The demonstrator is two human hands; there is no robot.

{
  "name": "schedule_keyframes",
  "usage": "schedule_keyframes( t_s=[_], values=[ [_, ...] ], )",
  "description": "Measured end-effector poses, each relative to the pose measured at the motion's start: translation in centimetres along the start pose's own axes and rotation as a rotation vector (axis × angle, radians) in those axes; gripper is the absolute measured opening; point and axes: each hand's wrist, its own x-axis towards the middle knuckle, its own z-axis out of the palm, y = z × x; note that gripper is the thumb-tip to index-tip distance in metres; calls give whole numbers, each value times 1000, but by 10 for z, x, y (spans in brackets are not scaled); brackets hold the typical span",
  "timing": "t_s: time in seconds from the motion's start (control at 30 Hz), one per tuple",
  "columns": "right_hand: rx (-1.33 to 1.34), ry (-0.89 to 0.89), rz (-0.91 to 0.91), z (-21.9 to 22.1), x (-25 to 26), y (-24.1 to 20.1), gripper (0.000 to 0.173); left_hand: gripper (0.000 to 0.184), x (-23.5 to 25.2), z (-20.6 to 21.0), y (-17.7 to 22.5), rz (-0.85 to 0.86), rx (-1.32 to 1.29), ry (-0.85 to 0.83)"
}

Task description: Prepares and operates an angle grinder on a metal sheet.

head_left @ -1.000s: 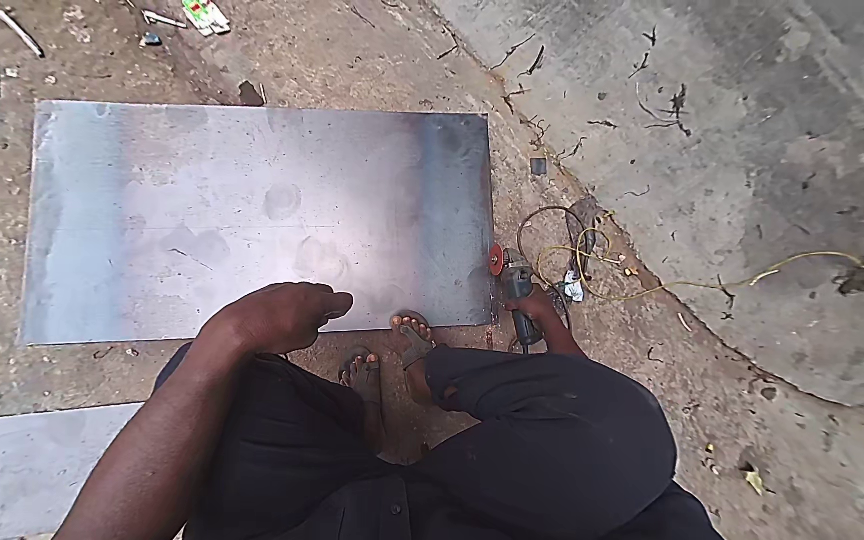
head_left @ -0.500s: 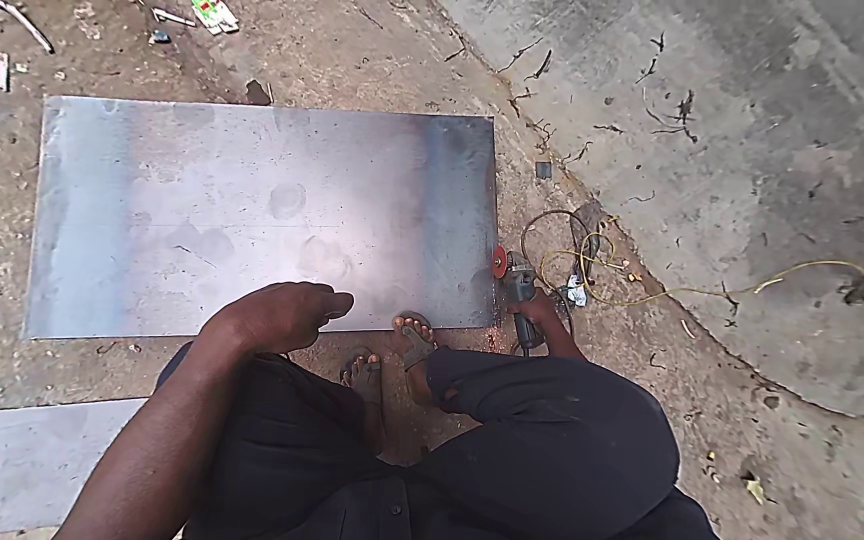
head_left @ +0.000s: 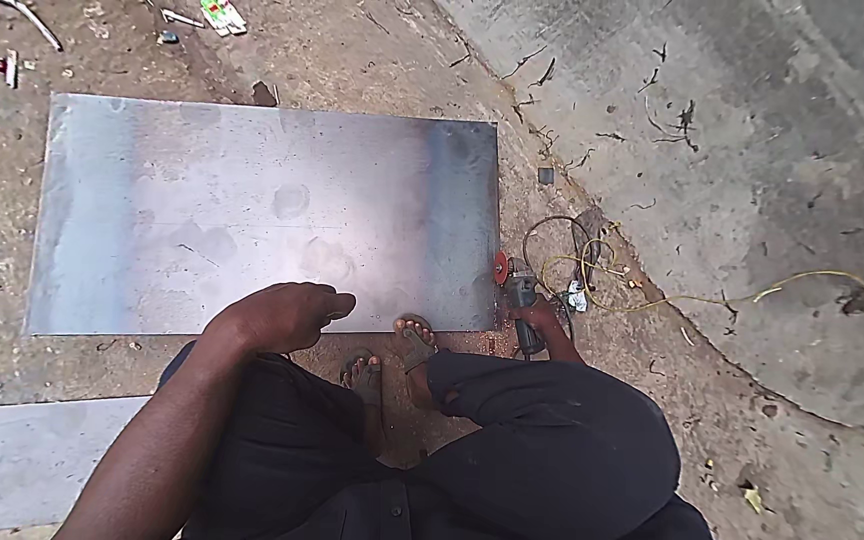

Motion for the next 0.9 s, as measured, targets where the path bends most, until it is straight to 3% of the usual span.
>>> schedule_keyframes(
  t_s=[0.2,0.9],
  values=[
    [-4,-5,-6,-2,-6,-6,84,15,0,0,1,3,0,2],
    [68,-1,-16,1,3,1,92,14,4,0,3,-15,4,-23]
  ],
)
